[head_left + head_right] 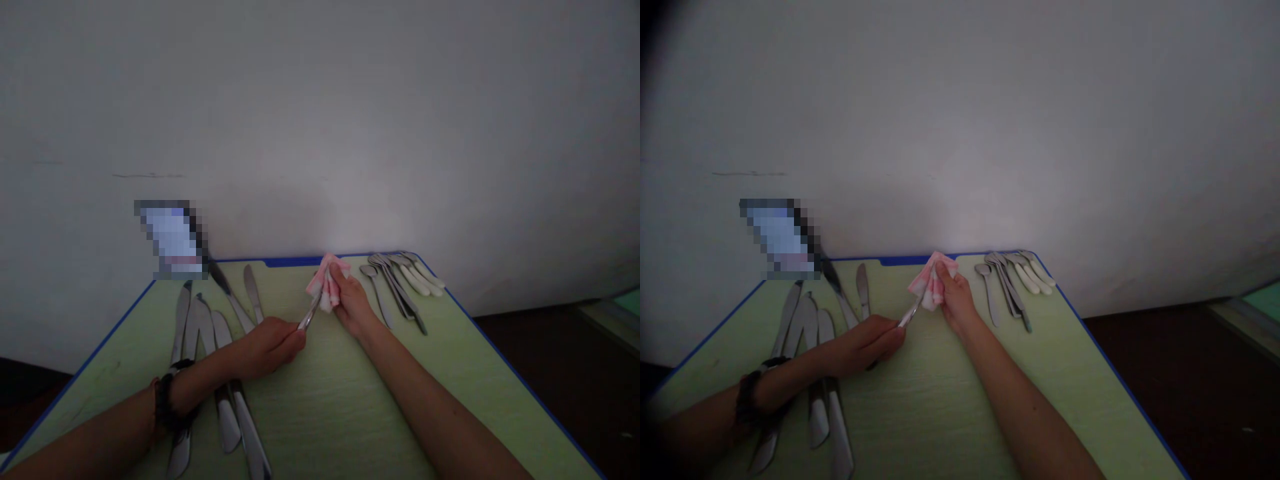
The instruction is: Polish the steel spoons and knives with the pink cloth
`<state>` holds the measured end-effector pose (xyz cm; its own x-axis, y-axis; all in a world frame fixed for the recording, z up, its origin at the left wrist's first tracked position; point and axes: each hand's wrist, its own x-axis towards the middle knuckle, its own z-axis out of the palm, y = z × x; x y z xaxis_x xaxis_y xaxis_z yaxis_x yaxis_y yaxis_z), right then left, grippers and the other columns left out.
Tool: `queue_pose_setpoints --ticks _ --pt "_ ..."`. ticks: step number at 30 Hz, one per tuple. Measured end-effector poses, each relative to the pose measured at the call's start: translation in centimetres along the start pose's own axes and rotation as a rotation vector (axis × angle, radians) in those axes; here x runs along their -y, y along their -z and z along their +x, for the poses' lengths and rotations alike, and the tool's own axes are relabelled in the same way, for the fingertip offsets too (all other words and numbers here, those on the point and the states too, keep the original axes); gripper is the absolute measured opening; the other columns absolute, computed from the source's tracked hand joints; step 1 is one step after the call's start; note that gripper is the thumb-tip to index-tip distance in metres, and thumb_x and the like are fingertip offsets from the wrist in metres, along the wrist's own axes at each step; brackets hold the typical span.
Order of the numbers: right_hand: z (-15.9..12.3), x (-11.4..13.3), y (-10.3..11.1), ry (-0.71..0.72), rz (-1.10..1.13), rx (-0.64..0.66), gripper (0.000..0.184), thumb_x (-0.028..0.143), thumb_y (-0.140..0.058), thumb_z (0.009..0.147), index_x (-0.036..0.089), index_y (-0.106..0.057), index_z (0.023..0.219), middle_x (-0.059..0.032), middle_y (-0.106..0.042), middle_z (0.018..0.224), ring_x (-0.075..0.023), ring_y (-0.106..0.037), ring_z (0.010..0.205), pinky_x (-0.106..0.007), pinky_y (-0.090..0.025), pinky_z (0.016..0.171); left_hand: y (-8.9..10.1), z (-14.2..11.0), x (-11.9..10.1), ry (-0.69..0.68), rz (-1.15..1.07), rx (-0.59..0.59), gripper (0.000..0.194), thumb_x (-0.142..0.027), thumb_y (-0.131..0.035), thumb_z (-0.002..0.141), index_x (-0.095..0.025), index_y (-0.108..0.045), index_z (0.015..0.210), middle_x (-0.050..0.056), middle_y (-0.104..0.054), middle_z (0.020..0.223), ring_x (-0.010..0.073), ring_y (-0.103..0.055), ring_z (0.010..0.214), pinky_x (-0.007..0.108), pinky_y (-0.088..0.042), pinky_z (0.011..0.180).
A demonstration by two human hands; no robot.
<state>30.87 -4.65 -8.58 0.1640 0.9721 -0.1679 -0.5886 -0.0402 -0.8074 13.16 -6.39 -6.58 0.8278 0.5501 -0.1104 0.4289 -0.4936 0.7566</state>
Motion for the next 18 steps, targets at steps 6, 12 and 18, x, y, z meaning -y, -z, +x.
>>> queue_pose_setpoints --ticks 6,12,18 --pt "-1.0 -0.7 -1.5 -0.084 0.018 -0.077 0.040 0.050 -0.076 0.055 0.017 -0.054 0.057 0.0036 -0.053 0.047 -0.0084 -0.043 0.044 -0.023 -0.032 0.045 -0.2 0.1 -0.1 0.052 -0.035 -0.026 0.040 -0.039 -0.024 0.090 -0.020 -0.039 0.058 -0.004 -0.039 0.051 0.0102 -0.038 0.047 0.022 -0.031 0.048" --pt "-1.3 -0.7 -1.7 -0.086 -0.029 -0.041 0.045 0.053 -0.077 0.052 0.017 -0.050 0.050 0.0054 -0.047 0.041 -0.0062 -0.037 0.040 -0.022 -0.026 0.042 -0.2 0.1 0.0 0.050 -0.061 -0.029 0.041 -0.039 -0.024 0.091 -0.020 -0.040 0.059 -0.004 -0.039 0.051 0.0106 -0.039 0.048 0.022 -0.031 0.049" --pt "-0.8 -0.7 -1.0 -0.046 -0.046 0.074 0.042 0.053 -0.074 0.059 0.018 -0.051 0.052 0.0064 -0.042 0.036 -0.0069 -0.036 0.039 -0.022 -0.027 0.042 -0.5 0.0 0.5 0.041 -0.129 -0.032 0.042 -0.041 -0.025 0.092 -0.019 -0.039 0.059 -0.004 -0.039 0.053 0.0105 -0.037 0.050 0.023 -0.032 0.051"
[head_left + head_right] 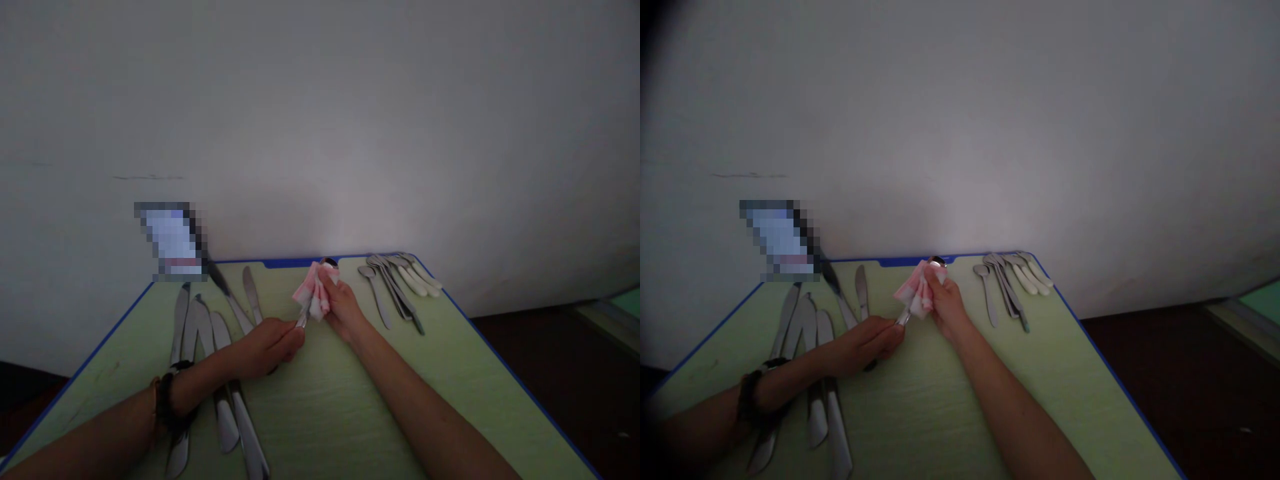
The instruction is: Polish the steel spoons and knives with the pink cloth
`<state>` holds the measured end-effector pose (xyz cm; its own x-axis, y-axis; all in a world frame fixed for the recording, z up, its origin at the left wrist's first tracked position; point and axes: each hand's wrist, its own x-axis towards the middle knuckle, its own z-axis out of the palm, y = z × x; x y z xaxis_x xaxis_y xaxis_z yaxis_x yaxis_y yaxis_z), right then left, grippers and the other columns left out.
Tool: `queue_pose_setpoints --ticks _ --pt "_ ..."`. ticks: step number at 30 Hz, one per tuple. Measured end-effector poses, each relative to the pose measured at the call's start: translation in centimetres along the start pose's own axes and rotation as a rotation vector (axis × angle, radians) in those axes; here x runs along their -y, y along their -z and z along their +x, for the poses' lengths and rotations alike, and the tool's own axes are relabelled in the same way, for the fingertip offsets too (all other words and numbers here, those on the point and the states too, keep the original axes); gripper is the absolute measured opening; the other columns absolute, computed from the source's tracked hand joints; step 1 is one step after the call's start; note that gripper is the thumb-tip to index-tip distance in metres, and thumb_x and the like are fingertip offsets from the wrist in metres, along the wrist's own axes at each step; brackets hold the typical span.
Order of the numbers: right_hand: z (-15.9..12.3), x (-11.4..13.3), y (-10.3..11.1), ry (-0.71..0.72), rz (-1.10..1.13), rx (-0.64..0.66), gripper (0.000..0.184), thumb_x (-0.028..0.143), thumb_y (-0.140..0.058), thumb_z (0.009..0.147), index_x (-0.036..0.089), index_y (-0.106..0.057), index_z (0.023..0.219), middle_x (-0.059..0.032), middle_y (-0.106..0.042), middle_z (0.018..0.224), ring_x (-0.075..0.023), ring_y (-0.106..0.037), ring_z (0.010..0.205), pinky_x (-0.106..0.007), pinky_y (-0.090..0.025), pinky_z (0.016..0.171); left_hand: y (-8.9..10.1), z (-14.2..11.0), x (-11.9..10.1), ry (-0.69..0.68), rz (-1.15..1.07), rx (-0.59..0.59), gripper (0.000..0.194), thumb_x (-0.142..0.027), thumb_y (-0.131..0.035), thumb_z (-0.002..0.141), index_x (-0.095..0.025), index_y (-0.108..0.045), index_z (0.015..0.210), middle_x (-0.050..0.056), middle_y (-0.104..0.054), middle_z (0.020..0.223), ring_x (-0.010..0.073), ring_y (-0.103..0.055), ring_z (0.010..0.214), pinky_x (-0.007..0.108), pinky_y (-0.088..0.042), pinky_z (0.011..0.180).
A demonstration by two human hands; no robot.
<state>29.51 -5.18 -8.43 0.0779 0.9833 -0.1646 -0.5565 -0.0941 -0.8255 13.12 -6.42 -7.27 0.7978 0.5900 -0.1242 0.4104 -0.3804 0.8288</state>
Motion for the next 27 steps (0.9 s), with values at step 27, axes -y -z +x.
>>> queue_pose_setpoints --ticks 27 --pt "-0.2 0.7 0.4 -0.095 0.384 0.160 0.030 0.048 -0.066 0.073 0.021 -0.066 0.087 0.0049 -0.065 0.067 -0.0086 -0.055 0.061 -0.019 -0.044 0.061 0.3 1.0 1.7 -0.047 -0.633 -0.124 0.038 -0.052 -0.050 0.085 -0.018 -0.042 0.071 -0.009 -0.037 0.050 0.0047 -0.029 0.041 0.017 -0.023 0.039"
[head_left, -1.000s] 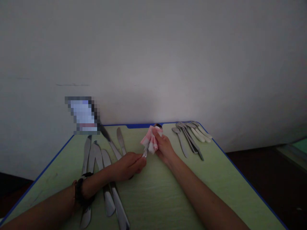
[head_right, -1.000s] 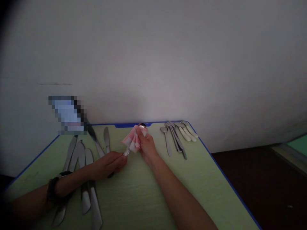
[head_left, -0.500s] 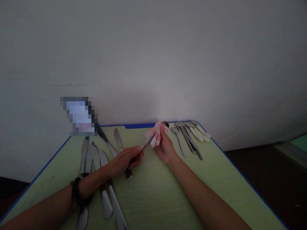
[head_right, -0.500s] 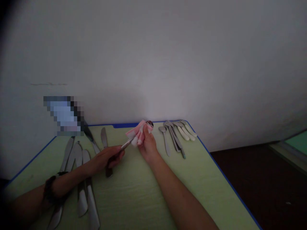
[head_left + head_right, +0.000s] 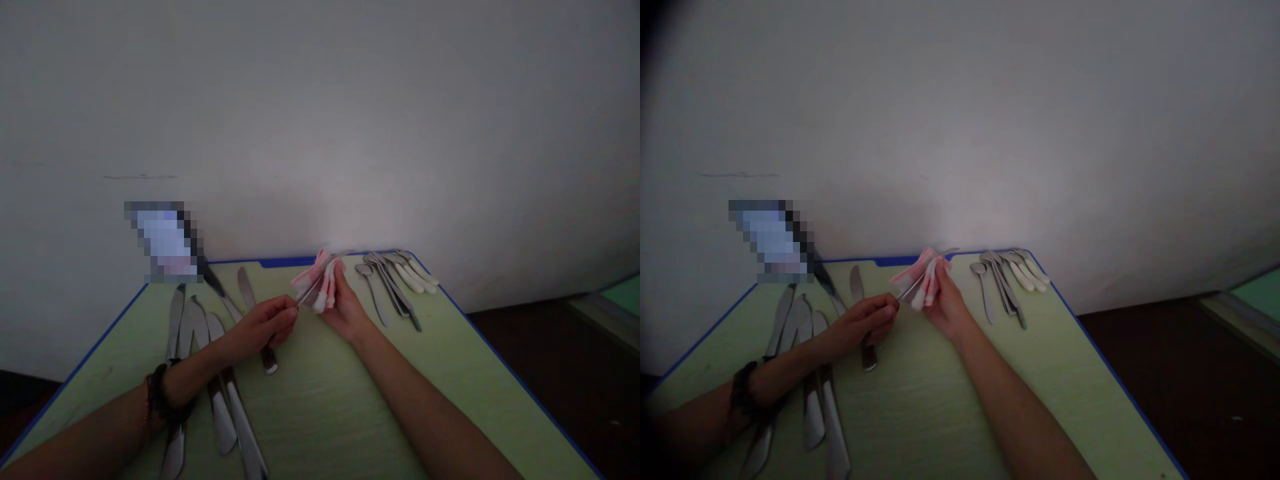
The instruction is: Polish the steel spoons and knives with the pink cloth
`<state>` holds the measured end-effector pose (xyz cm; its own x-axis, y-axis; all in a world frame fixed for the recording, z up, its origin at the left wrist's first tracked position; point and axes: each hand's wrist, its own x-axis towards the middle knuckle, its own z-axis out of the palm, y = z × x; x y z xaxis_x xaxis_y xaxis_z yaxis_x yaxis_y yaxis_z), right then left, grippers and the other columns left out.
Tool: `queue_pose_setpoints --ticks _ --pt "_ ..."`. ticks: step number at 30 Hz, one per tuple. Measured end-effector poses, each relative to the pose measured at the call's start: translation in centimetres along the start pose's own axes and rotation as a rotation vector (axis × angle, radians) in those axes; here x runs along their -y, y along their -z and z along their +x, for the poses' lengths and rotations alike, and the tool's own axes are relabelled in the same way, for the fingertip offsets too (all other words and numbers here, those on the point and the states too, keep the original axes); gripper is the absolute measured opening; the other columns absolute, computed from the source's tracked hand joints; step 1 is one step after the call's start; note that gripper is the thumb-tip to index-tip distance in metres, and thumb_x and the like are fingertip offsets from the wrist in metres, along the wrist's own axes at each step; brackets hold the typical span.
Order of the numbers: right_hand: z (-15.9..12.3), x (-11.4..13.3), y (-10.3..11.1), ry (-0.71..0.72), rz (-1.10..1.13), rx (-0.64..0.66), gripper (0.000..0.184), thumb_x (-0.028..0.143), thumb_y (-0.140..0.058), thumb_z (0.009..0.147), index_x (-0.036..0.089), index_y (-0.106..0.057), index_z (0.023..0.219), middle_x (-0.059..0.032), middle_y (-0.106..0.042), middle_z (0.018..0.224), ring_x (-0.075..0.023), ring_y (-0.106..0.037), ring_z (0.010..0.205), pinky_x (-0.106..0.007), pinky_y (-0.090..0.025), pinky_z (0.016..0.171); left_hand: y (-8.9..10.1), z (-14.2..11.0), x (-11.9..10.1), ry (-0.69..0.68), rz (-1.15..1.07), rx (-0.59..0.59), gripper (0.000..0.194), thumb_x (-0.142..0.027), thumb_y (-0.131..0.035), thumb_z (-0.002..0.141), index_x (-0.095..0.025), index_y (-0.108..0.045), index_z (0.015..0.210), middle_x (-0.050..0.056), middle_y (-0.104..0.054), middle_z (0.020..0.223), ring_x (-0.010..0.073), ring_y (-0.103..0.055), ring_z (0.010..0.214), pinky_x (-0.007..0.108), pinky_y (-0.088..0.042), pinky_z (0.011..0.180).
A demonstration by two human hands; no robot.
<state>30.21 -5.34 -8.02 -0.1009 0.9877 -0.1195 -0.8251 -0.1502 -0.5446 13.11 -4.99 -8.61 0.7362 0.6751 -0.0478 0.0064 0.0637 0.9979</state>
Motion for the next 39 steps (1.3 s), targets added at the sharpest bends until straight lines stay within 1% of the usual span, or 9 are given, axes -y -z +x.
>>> queue_pose_setpoints --ticks 3,7,11,16,21,25,33,37,39 --pt "-0.1 -0.2 -0.1 -0.035 -0.076 -0.003 0.035 0.053 -0.067 0.070 0.019 -0.066 0.082 0.0042 -0.063 0.062 -0.0090 -0.052 0.058 -0.020 -0.043 0.059 -0.1 -0.1 -0.1 0.006 0.064 0.011 0.040 -0.055 -0.051 0.083 -0.018 -0.041 0.071 -0.009 -0.038 0.051 0.0043 -0.029 0.041 0.017 -0.023 0.040" --pt "0.1 -0.4 -0.1 0.005 -0.103 -0.063 0.035 0.052 -0.068 0.068 0.019 -0.065 0.078 0.0038 -0.062 0.061 -0.0092 -0.052 0.056 -0.020 -0.043 0.058 -0.4 -0.1 -0.6 0.027 0.157 -0.005 0.040 -0.053 -0.047 0.085 -0.017 -0.042 0.069 -0.008 -0.040 0.052 0.0047 -0.032 0.044 0.017 -0.025 0.042" --pt "0.6 -0.5 0.1 0.084 -0.091 -0.134 0.029 0.048 -0.068 0.070 0.019 -0.063 0.074 0.0035 -0.063 0.064 -0.0102 -0.055 0.060 -0.022 -0.045 0.060 -0.3 0.0 -0.7 0.061 0.094 -0.048 0.037 -0.050 -0.050 0.083 -0.017 -0.043 0.068 -0.008 -0.040 0.050 0.0051 -0.033 0.043 0.018 -0.026 0.041" --pt "0.9 -0.6 0.3 0.150 -0.160 -0.196 0.032 0.047 -0.067 0.072 0.016 -0.065 0.081 -0.0024 -0.067 0.071 -0.0150 -0.062 0.069 -0.025 -0.048 0.062 -0.3 0.2 -0.3 0.040 0.080 -0.130 0.034 -0.047 -0.050 0.083 -0.018 -0.042 0.067 -0.009 -0.037 0.048 0.0050 -0.030 0.041 0.019 -0.024 0.041" --pt "0.8 -0.6 0.5 0.133 -0.192 -0.185 0.033 0.047 -0.066 0.073 0.016 -0.067 0.082 -0.0024 -0.068 0.072 -0.0131 -0.062 0.068 -0.023 -0.049 0.064 -0.5 -0.1 -0.6 0.054 0.200 -0.073 0.037 -0.048 -0.046 0.085 -0.018 -0.042 0.064 -0.008 -0.038 0.050 0.0058 -0.030 0.044 0.019 -0.024 0.042" --pt "0.6 -0.5 0.5 0.088 -0.180 -0.155 0.034 0.048 -0.067 0.072 0.015 -0.067 0.080 -0.0017 -0.067 0.068 -0.0135 -0.061 0.066 -0.024 -0.048 0.062 -0.7 -0.1 -0.6 0.036 0.245 -0.070 0.036 -0.047 -0.043 0.087 -0.018 -0.041 0.065 -0.008 -0.038 0.052 0.0058 -0.030 0.045 0.019 -0.025 0.043" --pt "0.5 -0.4 0.6 0.074 -0.192 -0.182 0.033 0.047 -0.069 0.069 0.015 -0.065 0.079 0.0004 -0.064 0.062 -0.0114 -0.056 0.053 -0.023 -0.043 0.050 -0.8 -0.3 -0.7 0.009 0.213 -0.032 0.032 -0.048 -0.047 0.085 -0.017 -0.046 0.078 -0.008 -0.041 0.056 0.0058 -0.035 0.046 0.017 -0.028 0.042" --pt "0.5 -0.4 0.5 0.102 -0.202 -0.175 0.034 0.048 -0.070 0.068 0.015 -0.064 0.078 0.0006 -0.063 0.059 -0.0124 -0.058 0.056 -0.023 -0.044 0.052 -0.7 -0.3 -0.6 0.014 0.229 -0.036 0.032 -0.047 -0.042 0.088 -0.017 -0.050 0.084 -0.008 -0.042 0.056 0.0056 -0.036 0.044 0.016 -0.030 0.040" --pt "0.4 -0.4 0.3 0.119 -0.227 -0.153 0.034 0.047 -0.071 0.067 0.015 -0.064 0.077 -0.0002 -0.064 0.061 -0.0130 -0.059 0.060 -0.023 -0.045 0.055 -0.7 -0.2 -0.5 0.014 0.252 -0.053 0.033 -0.047 -0.041 0.089 -0.017 -0.049 0.080 -0.007 -0.044 0.056 0.0052 -0.038 0.044 0.015 -0.032 0.040"
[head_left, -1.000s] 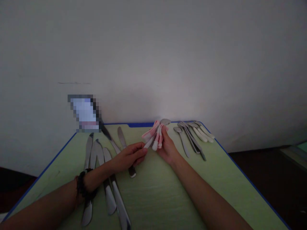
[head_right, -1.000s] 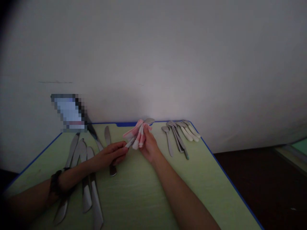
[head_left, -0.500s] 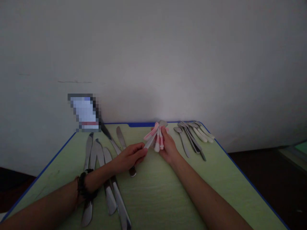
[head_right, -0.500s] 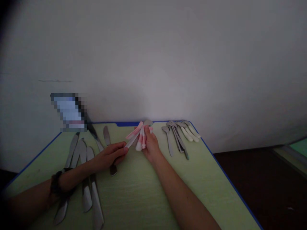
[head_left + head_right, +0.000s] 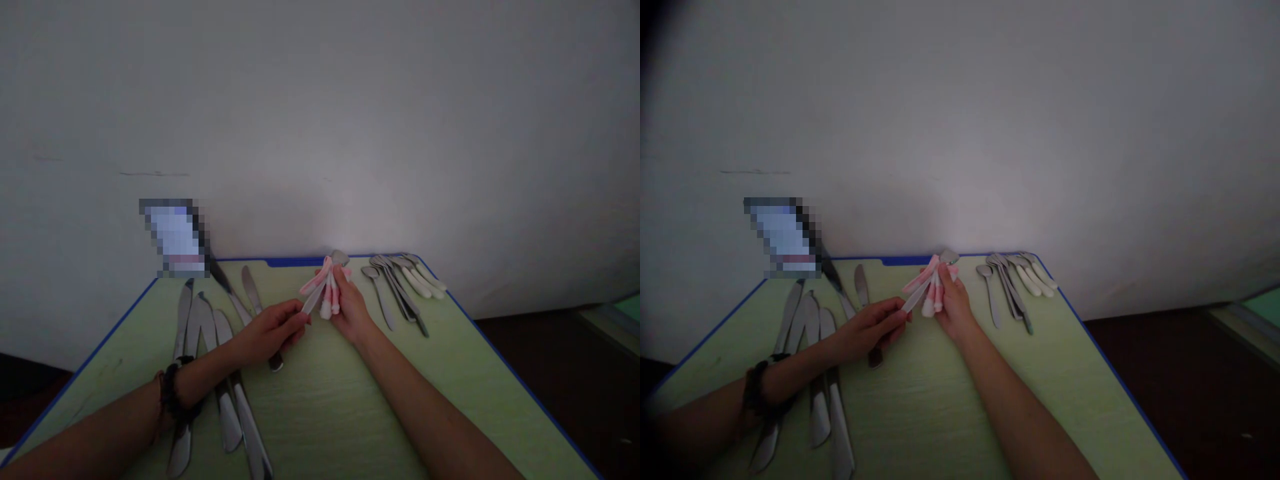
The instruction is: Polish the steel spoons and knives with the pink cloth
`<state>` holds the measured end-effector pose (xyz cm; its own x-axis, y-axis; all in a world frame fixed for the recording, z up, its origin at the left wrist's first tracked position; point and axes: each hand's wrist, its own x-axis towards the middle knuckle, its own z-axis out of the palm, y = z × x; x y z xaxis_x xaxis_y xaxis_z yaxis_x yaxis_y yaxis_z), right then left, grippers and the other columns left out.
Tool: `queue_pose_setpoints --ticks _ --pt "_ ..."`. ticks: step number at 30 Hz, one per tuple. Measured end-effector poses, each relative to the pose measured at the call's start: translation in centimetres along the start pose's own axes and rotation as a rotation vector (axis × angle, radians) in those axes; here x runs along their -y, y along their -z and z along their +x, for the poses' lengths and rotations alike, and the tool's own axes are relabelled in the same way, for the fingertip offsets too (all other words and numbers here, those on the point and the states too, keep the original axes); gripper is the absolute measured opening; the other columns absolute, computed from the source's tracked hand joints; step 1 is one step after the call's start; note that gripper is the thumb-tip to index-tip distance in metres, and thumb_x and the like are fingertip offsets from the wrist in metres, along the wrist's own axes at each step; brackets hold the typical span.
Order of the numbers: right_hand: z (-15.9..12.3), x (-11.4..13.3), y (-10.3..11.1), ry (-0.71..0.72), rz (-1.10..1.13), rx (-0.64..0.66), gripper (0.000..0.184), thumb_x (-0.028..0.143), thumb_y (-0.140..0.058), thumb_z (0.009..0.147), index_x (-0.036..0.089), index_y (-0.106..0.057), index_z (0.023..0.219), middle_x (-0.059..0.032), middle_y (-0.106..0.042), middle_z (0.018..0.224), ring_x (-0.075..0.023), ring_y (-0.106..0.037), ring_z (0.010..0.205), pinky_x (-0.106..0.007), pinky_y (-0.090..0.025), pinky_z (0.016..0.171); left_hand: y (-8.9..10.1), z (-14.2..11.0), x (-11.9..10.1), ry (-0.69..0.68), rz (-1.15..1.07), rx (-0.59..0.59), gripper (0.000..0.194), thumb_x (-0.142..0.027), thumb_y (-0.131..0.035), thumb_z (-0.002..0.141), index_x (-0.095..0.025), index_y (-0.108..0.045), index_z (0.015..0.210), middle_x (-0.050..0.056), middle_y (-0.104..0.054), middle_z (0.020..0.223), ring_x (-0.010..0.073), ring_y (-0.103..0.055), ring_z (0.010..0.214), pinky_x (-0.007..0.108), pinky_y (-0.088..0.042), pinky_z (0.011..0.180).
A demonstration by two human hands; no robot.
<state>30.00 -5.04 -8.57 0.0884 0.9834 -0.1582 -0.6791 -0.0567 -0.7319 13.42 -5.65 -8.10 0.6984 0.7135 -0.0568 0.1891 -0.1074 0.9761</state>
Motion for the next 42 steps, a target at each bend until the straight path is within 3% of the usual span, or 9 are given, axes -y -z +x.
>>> queue_pose_setpoints --ticks 7,13,17,27,42 --pt "-0.59 -0.24 -0.35 0.005 -0.212 0.157 0.034 0.045 -0.069 0.068 0.014 -0.067 0.080 -0.0034 -0.068 0.070 -0.0133 -0.060 0.061 -0.024 -0.046 0.058 -0.09 -0.07 -0.04 0.061 0.072 -0.080 0.039 -0.049 -0.040 0.089 -0.017 -0.048 0.069 -0.008 -0.044 0.047 0.0044 -0.036 0.034 0.015 -0.028 0.034" --pt "-0.38 -0.52 0.32 0.027 -0.528 0.331 0.032 0.045 -0.064 0.073 0.015 -0.068 0.084 -0.0007 -0.067 0.070 -0.0107 -0.058 0.060 -0.021 -0.045 0.059 -0.17 -0.10 0.07 0.011 0.171 -0.166 0.039 -0.048 -0.040 0.089 -0.018 -0.048 0.066 -0.008 -0.044 0.046 0.0055 -0.037 0.035 0.016 -0.030 0.035" --pt "-0.36 -0.40 0.24 0.022 -0.539 0.348 0.030 0.041 -0.066 0.072 0.015 -0.068 0.087 -0.0013 -0.067 0.074 -0.0112 -0.058 0.064 -0.020 -0.045 0.059 -0.13 0.00 0.18 0.001 0.209 -0.170 0.037 -0.047 -0.040 0.089 -0.018 -0.048 0.067 -0.006 -0.047 0.049 0.0062 -0.039 0.037 0.017 -0.031 0.037" --pt "-0.76 -0.26 -0.10 -0.091 -0.268 0.307 0.028 0.037 -0.071 0.067 0.014 -0.067 0.082 -0.0021 -0.067 0.069 -0.0117 -0.059 0.063 -0.023 -0.047 0.062 -0.43 0.13 0.04 0.015 0.081 -0.231 0.037 -0.049 -0.038 0.090 -0.019 -0.045 0.069 -0.009 -0.044 0.048 0.0048 -0.034 0.033 0.016 -0.028 0.033" --pt "-0.45 -0.56 0.27 0.000 -0.441 0.273 0.024 0.039 -0.068 0.070 0.016 -0.062 0.073 0.0021 -0.060 0.062 -0.0094 -0.050 0.054 -0.022 -0.040 0.054 -0.49 0.09 -0.04 0.037 0.005 -0.227 0.038 -0.048 -0.037 0.090 -0.018 -0.045 0.069 -0.009 -0.044 0.045 0.0049 -0.037 0.032 0.015 -0.029 0.032"
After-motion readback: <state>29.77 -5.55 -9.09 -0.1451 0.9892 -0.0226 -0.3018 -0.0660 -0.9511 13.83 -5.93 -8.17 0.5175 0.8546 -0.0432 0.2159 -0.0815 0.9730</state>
